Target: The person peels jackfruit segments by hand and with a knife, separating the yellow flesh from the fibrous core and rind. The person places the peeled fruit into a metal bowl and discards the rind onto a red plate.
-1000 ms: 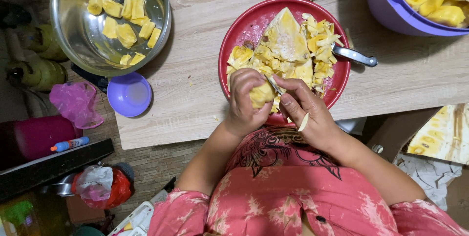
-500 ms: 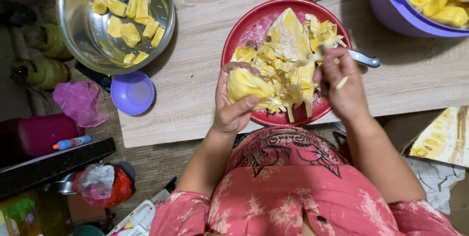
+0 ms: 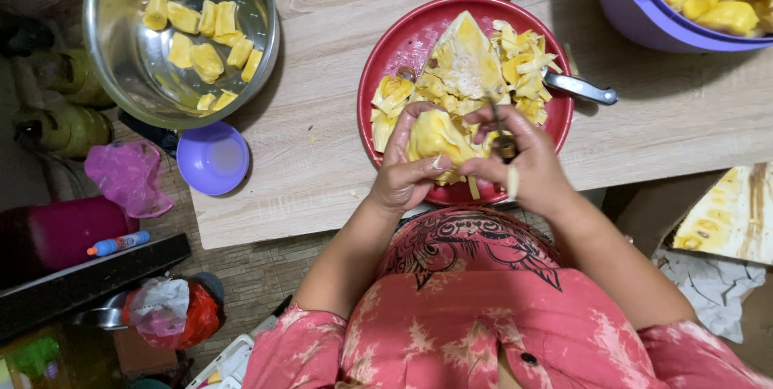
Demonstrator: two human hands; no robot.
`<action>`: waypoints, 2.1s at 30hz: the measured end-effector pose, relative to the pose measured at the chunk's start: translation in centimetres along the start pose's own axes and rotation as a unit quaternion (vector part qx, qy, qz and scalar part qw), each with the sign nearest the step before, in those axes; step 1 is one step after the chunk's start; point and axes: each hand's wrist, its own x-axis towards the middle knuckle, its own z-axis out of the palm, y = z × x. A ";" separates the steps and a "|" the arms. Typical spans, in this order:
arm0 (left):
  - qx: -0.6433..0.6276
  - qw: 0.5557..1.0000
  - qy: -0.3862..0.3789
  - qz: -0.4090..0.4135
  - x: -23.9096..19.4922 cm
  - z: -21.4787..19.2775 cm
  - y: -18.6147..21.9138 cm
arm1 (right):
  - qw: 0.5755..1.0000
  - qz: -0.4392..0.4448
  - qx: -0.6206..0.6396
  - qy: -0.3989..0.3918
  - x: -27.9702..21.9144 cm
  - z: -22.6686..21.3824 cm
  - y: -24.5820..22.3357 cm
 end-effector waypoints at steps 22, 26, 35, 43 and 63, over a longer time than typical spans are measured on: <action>0.004 0.996 -0.038 -0.083 -0.3 -1.2 -1.3 | 0.858 -0.240 -0.437 0.122 5.3 -6.2 6.4; 0.004 0.997 0.026 -0.071 -0.8 -2.6 0.9 | 0.861 -0.167 -0.453 0.163 7.2 -11.8 8.6; 0.134 0.877 0.426 0.176 4.0 -23.7 20.3 | 0.893 0.110 -0.383 0.211 5.2 -11.7 15.6; 0.246 0.710 0.634 0.184 7.1 -21.9 26.2 | 0.888 0.232 -0.332 0.218 3.0 -7.4 11.6; 0.814 0.576 -0.011 -0.073 9.1 -4.6 -4.0 | 0.881 -0.149 -0.446 -0.046 9.4 -9.0 14.8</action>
